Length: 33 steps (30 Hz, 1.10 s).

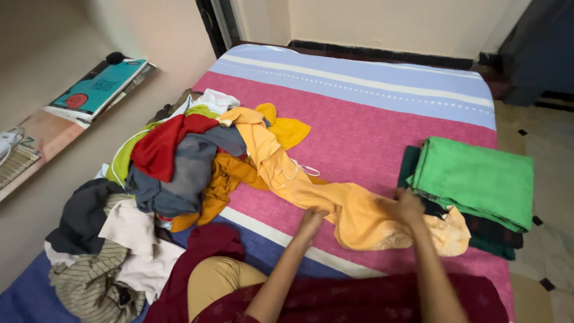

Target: The person folds several garments on a bed, including a patterned top, a green long-sleeved shirt, a yellow pair of shorts, and a maroon top. Each item is smoothed, folded into a compact rectangle, and placed on a growing stack.

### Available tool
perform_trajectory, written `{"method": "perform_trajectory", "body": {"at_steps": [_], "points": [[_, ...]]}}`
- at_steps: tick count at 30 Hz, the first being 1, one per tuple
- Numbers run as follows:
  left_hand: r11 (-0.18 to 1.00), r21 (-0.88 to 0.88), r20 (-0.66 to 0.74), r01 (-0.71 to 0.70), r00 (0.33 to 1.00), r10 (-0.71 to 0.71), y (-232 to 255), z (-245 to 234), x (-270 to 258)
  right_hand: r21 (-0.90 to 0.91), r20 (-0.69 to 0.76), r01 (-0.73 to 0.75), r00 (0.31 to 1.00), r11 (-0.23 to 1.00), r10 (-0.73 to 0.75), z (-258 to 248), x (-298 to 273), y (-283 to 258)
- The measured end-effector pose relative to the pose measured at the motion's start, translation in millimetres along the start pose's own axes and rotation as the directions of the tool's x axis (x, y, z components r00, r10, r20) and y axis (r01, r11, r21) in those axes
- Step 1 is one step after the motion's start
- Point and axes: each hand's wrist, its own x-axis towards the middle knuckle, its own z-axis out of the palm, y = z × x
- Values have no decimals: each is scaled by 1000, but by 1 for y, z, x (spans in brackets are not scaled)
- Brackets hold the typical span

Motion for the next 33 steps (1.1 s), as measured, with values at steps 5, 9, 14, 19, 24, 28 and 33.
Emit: {"method": "perform_trajectory", "body": {"at_steps": [5,9,14,19,24,28,33], "points": [[996,55,-166,71,984,-61,-18,-29,5,-18,-22,226,974,974,-226,71,-22,-15],[994,8,-400,108,911,-96,-39,-43,26,-99,-42,408,909,908,-414,99,-23,-26],[958,-210,-538,-196,841,54,-56,-62,68,-123,-31,392,917,912,-398,125,-17,-26],[957,-229,-523,-178,852,33,-59,-77,93,91,-181,390,911,916,-370,121,-5,-18],[946,-114,-482,-302,850,213,-38,-74,89,383,-390,433,877,816,-282,85,-18,-52],[936,-95,-347,-338,893,287,-4,-45,62,346,-430,612,777,711,-460,52,-48,-95],[914,-91,-143,-396,913,381,38,2,13,322,-419,757,653,569,-631,30,-85,-133]]}}
